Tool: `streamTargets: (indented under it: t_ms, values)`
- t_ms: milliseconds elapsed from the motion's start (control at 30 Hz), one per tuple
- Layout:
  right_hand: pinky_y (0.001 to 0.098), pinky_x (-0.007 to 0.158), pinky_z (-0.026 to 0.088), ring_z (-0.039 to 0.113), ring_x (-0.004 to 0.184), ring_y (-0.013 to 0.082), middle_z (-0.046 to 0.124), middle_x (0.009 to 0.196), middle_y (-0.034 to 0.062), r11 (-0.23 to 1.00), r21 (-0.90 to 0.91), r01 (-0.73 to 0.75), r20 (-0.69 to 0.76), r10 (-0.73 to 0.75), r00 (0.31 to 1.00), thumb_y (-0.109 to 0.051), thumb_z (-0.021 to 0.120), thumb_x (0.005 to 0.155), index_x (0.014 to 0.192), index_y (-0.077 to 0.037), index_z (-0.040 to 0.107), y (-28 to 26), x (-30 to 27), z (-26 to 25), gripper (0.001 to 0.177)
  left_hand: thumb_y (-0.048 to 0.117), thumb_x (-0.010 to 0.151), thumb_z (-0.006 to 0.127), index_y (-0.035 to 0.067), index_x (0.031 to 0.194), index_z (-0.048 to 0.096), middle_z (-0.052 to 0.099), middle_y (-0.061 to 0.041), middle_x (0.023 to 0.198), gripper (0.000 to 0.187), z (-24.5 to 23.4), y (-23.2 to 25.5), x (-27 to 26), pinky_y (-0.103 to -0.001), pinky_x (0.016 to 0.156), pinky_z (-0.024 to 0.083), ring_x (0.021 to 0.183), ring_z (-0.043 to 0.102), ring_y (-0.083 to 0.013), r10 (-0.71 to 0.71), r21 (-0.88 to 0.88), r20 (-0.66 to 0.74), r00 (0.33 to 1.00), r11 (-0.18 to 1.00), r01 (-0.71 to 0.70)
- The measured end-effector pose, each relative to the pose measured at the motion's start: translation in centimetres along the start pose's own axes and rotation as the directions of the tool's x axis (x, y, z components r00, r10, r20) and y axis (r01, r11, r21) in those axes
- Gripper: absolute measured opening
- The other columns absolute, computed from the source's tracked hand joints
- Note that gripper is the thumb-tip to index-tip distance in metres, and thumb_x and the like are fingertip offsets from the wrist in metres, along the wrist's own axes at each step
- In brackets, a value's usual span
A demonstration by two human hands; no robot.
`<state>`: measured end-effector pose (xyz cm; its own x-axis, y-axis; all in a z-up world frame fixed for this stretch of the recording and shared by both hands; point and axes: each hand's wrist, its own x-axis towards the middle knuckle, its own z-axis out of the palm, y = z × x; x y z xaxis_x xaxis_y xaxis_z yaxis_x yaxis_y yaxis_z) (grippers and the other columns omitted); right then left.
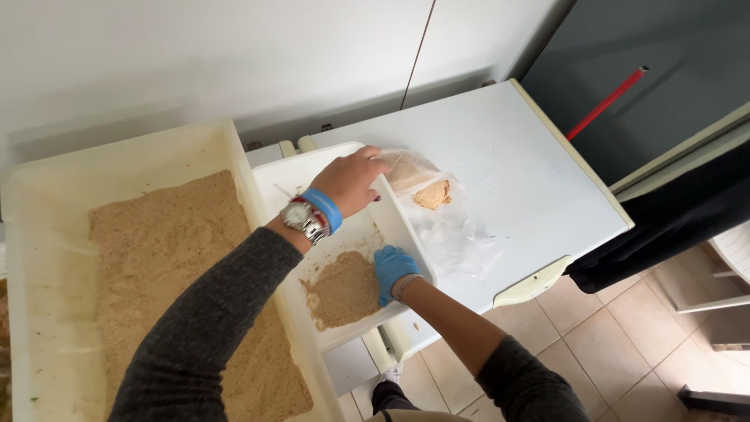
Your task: Breading chicken fillets by dipping them in breadcrumbs and placing them in a plastic bag.
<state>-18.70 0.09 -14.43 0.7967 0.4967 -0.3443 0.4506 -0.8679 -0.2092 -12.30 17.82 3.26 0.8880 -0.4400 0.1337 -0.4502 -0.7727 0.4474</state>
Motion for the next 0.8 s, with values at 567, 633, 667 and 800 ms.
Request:
streamTargets:
  t_ms: [567,633,667,800]
  values:
    - [0.0416,0.080,0.056,0.072,0.088,0.0316,0.077,0.094,0.0081,0.904,0.424,-0.047,-0.160,0.126,0.979,-0.023,0.082,0.072,0.103,-0.013,0.074,-1.7,-2.5,-3.7,0.033,0.012,0.080,0.081,0.009,0.118,0.070,0.068,-0.011,0.125,0.039,-3.7,0.0,-6.5,-0.045,0.090,0.056,0.099,0.069,-0.0343,0.061,0.061,-0.083,0.995,0.997,-0.056]
    - [0.0409,0.079,0.056,0.072,0.086,0.0308,0.077,0.092,0.0082,0.916,0.401,0.007,-0.252,0.103,0.962,-0.024,0.080,0.076,0.103,-0.013,0.074,-2.7,-3.8,-6.8,0.029,0.011,0.080,0.080,0.008,0.117,0.071,0.068,-0.013,0.121,0.038,-3.6,0.0,-6.4,-0.046,0.088,0.057,0.098,0.069,-0.0356,0.060,0.082,-0.100,0.993,0.995,-0.052]
    - [0.0402,0.077,0.057,0.073,0.083,0.0300,0.077,0.090,0.0082,0.926,0.372,0.061,-0.340,0.075,0.938,-0.025,0.078,0.079,0.102,-0.014,0.075,-3.2,-4.4,-8.3,0.026,0.010,0.080,0.079,0.007,0.116,0.071,0.069,-0.015,0.117,0.037,-3.5,0.0,-6.3,-0.047,0.085,0.057,0.096,0.070,-0.0368,0.055,0.100,-0.118,0.991,0.994,-0.043]
    - [0.0414,0.075,0.057,0.072,0.081,0.0310,0.075,0.090,0.0089,0.966,0.255,0.041,-0.366,0.057,0.929,-0.026,0.077,0.081,0.100,-0.017,0.076,-3.7,-5.5,-11.1,0.021,0.005,0.085,0.072,0.006,0.112,0.072,0.071,-0.017,0.104,0.027,-3.4,-0.3,-5.5,-0.049,0.079,0.059,0.089,0.071,-0.0383,0.088,0.164,-0.177,0.980,0.985,-0.059]
